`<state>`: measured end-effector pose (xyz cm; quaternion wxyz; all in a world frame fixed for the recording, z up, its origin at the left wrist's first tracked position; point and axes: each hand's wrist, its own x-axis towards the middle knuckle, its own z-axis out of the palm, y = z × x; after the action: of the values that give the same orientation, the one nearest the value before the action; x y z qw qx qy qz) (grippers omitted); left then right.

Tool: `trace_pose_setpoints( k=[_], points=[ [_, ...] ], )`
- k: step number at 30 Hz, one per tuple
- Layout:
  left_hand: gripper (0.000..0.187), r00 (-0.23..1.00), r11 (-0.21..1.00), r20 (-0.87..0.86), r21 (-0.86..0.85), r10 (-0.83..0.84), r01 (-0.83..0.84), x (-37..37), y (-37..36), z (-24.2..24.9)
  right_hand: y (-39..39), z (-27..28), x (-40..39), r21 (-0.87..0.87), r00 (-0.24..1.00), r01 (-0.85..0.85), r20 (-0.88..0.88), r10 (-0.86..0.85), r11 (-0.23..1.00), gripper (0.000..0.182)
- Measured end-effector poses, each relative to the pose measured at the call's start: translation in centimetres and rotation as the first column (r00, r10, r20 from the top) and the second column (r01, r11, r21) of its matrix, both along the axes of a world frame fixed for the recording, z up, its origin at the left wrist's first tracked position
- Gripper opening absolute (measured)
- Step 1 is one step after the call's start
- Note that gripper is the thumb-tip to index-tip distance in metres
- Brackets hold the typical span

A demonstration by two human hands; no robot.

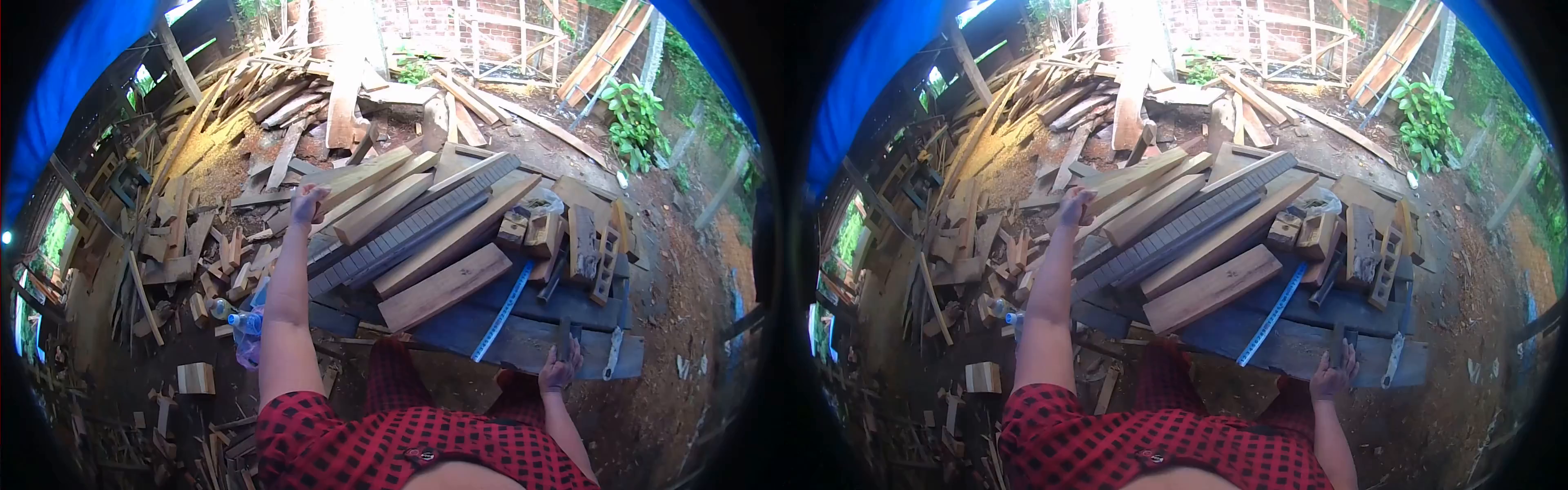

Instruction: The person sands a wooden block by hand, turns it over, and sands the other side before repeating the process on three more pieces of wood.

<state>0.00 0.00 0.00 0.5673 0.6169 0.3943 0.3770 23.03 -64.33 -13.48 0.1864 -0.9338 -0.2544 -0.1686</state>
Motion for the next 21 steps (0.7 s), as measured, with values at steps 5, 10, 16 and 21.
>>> trace_pose_setpoints(
  k=[5, 10, 16, 21],
  points=[
    [0.065, 0.923, 0.924, 0.064, -0.089, 0.379, -0.373, -1.3, 3.1, -3.5, 0.0, -0.6, 0.8, 0.01, 0.997, -0.023, 0.079, 0.022, 1.0, 0.047],
    [0.056, 0.815, 0.818, -0.07, 0.054, 0.575, -0.572, -2.5, 4.6, -6.3, 0.4, -0.9, 0.9, 0.02, 0.996, -0.039, 0.084, 0.037, 0.999, 0.046],
    [0.065, 0.883, 0.947, -0.348, 0.182, 0.315, -0.266, -4.2, 8.4, -9.5, 0.6, -0.7, 0.7, 0.018, 0.998, -0.034, 0.06, 0.033, 0.999, 0.046],
    [0.07, 0.755, 0.942, -0.565, 0.241, 0.331, -0.233, -4.1, 9.4, -9.9, 0.7, -0.6, 0.6, 0.017, 0.998, -0.034, 0.053, 0.033, 0.999, 0.046]
  ],
)
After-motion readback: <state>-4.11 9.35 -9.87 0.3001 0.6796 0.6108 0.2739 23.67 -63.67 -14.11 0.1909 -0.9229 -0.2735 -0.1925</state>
